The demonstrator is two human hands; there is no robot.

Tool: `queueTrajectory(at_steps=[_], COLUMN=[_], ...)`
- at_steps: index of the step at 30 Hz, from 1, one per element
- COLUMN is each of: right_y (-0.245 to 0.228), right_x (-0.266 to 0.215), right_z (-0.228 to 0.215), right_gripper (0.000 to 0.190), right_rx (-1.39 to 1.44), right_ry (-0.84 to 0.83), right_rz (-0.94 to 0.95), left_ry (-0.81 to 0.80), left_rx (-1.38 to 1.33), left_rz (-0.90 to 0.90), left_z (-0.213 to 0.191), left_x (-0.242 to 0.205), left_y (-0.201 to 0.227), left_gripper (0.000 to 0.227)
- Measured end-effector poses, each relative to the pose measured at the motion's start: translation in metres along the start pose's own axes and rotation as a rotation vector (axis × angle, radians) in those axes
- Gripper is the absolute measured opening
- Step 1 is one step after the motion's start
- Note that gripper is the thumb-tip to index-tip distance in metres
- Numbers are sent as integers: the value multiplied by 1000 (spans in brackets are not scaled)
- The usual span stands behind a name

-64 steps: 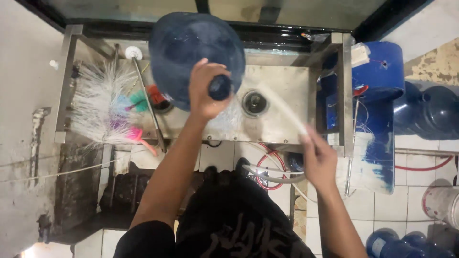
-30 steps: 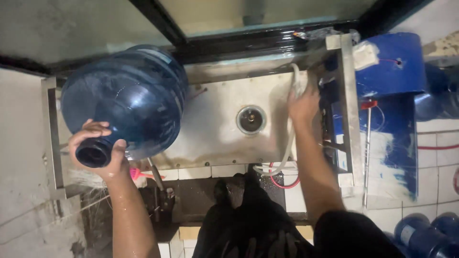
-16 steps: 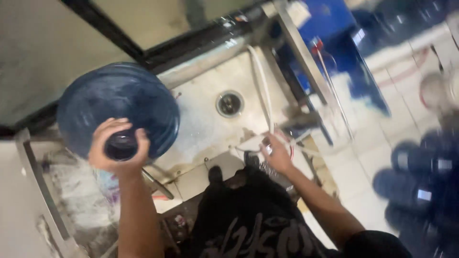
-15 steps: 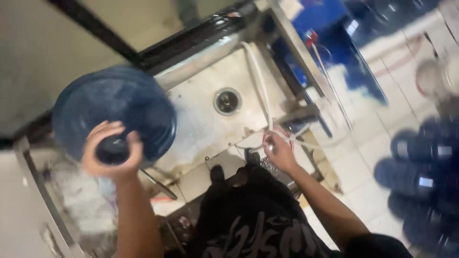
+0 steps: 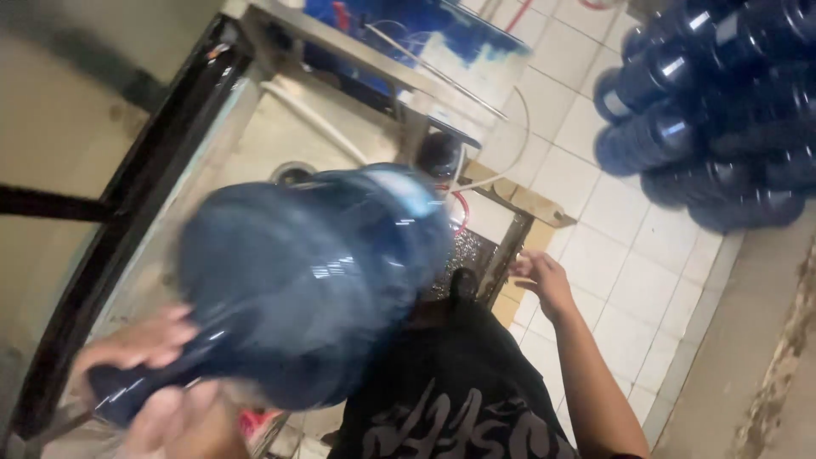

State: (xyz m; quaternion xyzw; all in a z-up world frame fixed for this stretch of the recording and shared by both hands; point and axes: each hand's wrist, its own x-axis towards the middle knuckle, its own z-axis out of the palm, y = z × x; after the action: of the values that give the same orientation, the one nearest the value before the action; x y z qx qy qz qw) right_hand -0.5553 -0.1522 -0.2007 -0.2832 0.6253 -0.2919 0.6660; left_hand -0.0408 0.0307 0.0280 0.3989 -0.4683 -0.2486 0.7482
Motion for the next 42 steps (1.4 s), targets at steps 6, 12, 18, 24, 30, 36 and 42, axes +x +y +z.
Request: queueTrajectory(at_steps=[6, 12, 18, 24, 30, 36, 42], right_y=[-40, -70, -73, -80, -109, -140, -160], right_x=[14, 13, 20, 42, 71, 131, 207], right_z=[-89, -205, -261, -276, -279, -290, -299], right_gripper=[46, 48, 49, 51, 53, 54, 56], right_rx=[538, 728, 779, 777, 775, 775, 750], right_ry=[-57, -90, -22, 40, 155, 163, 46], right_rz=[106, -65, -90, -45, -41, 3, 125], left_ry=[13, -25, 84, 45, 54, 173, 362], left_rx=[-583, -901, -754, 19, 194, 137, 249], left_rz=[-294, -526, -824, -960, -1114, -1244, -1291], left_z=[207, 371, 476, 488, 500, 515, 496], left_x=[39, 46, 36, 2, -55, -67, -61], left_y=[-94, -217, -306, -451, -582, -638, -669], left_gripper=[34, 45, 55, 47, 53, 62, 64])
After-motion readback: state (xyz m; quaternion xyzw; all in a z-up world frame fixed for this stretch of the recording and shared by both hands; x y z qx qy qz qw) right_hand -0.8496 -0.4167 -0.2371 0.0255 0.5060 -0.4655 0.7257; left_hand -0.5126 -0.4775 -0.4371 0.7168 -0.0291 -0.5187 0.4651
